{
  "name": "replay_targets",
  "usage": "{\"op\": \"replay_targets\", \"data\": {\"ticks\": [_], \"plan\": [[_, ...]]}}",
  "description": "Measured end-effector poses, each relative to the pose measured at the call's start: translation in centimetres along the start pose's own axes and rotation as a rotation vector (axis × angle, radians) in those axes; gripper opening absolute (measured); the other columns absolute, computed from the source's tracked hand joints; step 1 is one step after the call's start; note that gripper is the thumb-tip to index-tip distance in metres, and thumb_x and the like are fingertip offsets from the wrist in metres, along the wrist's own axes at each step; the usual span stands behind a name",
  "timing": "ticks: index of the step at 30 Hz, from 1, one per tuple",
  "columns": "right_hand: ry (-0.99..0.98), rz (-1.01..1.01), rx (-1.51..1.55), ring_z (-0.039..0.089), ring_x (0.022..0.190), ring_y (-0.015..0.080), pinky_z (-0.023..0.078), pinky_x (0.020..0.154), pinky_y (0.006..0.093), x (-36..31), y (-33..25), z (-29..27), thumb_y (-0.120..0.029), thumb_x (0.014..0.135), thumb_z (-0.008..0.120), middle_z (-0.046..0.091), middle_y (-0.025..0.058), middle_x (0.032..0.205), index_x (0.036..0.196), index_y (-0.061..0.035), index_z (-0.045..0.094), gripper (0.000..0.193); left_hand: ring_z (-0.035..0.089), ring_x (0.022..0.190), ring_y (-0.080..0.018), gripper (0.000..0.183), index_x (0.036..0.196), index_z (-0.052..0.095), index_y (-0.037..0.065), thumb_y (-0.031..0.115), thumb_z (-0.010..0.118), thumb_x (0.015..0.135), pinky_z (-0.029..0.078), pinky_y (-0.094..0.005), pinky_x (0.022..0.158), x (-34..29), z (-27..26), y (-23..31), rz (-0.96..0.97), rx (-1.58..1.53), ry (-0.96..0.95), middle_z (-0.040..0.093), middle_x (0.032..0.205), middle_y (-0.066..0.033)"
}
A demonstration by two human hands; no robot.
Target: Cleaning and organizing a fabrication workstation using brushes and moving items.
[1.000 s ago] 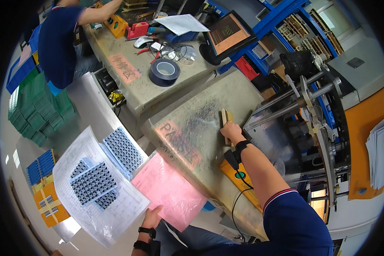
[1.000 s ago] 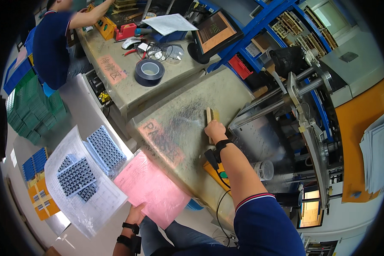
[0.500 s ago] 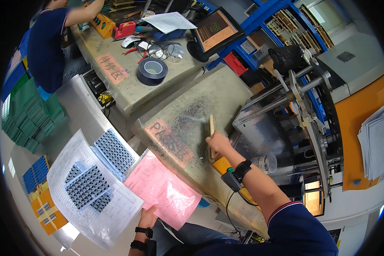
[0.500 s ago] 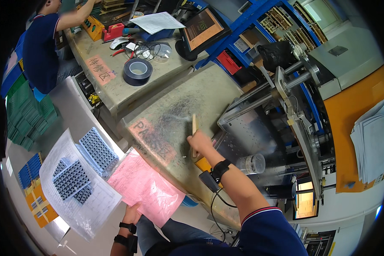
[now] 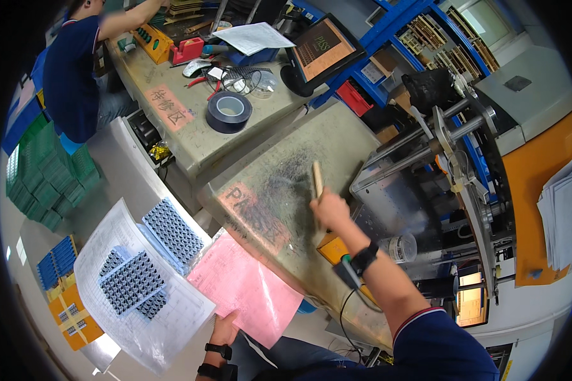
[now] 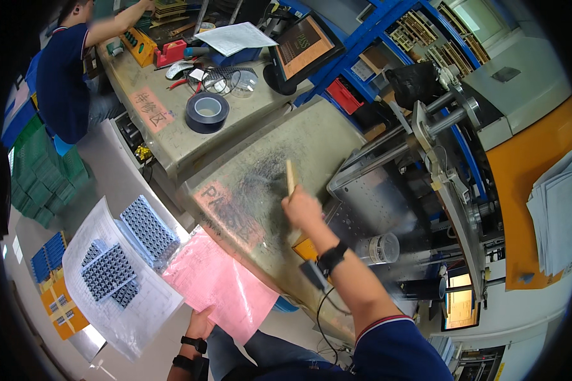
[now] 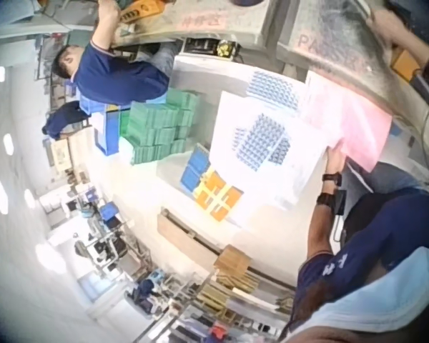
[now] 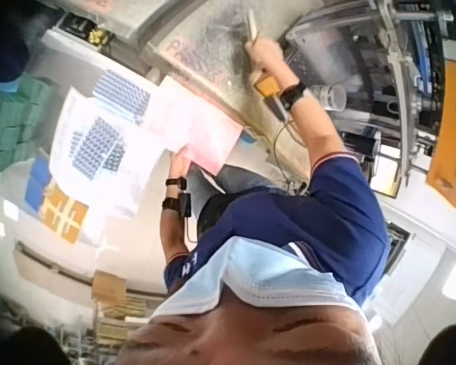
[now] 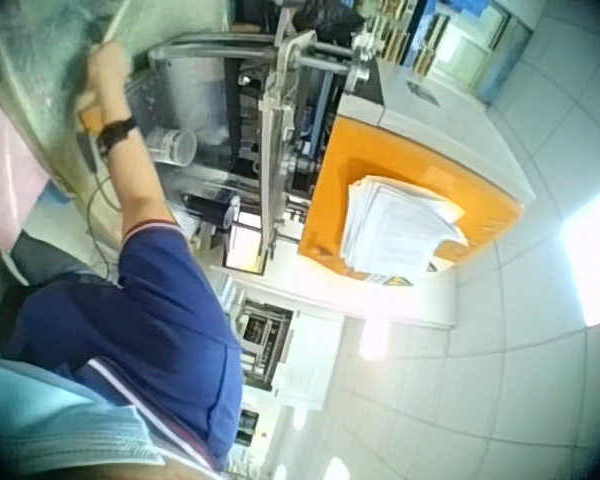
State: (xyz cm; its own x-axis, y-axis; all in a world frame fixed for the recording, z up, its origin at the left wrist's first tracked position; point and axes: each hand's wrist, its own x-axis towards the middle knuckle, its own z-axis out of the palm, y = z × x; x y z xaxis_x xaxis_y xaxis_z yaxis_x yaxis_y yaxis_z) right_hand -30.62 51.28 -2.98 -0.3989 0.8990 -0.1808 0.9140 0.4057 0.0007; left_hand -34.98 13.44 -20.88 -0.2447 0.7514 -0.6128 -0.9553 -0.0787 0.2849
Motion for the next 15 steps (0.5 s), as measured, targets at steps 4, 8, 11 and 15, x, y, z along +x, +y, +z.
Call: {"op": "replay_targets", "data": {"ticks": [4,8,11,15], "plan": [[0.131,0.075,-0.068,0.060,0.095,0.0382,0.049,0.079,0.0464,8.5,3.1,-0.6,-0.028,0.082,0.053,0.058,0.0191,0.106,0.109,-0.0034,0.051,0.036,0.045,0.120,-0.0327,0.056,0.134,0.036,0.009,-0.012,0.046,0.083,0.038,-0.0495,0.100,0.0,-0.2,-0.2,-0.025,0.006,-0.047,0.044,0.132,-0.0133],[0.046,-0.011,-0.124,0.059,0.098,0.0378,0.049,0.081,0.0460,10.3,3.2,3.5,-0.019,0.083,0.049,0.058,0.0168,0.106,0.107,-0.0044,0.057,0.029,0.043,0.121,-0.0335,0.057,0.136,0.032,0.008,-0.011,0.046,0.084,0.036,-0.0511,0.101,0.4,0.3,-0.4,-0.006,-0.016,-0.027,0.043,0.133,-0.0140],[0.012,-0.298,-0.140,0.061,0.086,0.0375,0.051,0.073,0.0461,5.2,0.2,4.4,-0.010,0.082,0.047,0.056,0.0185,0.103,0.100,-0.0029,0.056,0.022,0.041,0.123,-0.0337,0.059,0.137,0.030,0.007,-0.011,0.046,0.084,0.035,-0.0521,0.102,-0.4,-0.2,-0.2,-0.040,-0.022,0.006,0.042,0.134,-0.0142],[-0.097,-0.495,-0.032,0.060,0.088,0.0385,0.050,0.075,0.0460,1.5,-0.5,2.6,-0.015,0.083,0.049,0.055,0.0202,0.101,0.100,-0.0032,0.055,0.021,0.040,0.124,-0.0330,0.059,0.136,0.033,0.008,-0.013,0.046,0.083,0.034,-0.0520,0.103,-0.4,0.3,0.5,-0.014,-0.026,-0.024,0.041,0.134,-0.0142]]}}
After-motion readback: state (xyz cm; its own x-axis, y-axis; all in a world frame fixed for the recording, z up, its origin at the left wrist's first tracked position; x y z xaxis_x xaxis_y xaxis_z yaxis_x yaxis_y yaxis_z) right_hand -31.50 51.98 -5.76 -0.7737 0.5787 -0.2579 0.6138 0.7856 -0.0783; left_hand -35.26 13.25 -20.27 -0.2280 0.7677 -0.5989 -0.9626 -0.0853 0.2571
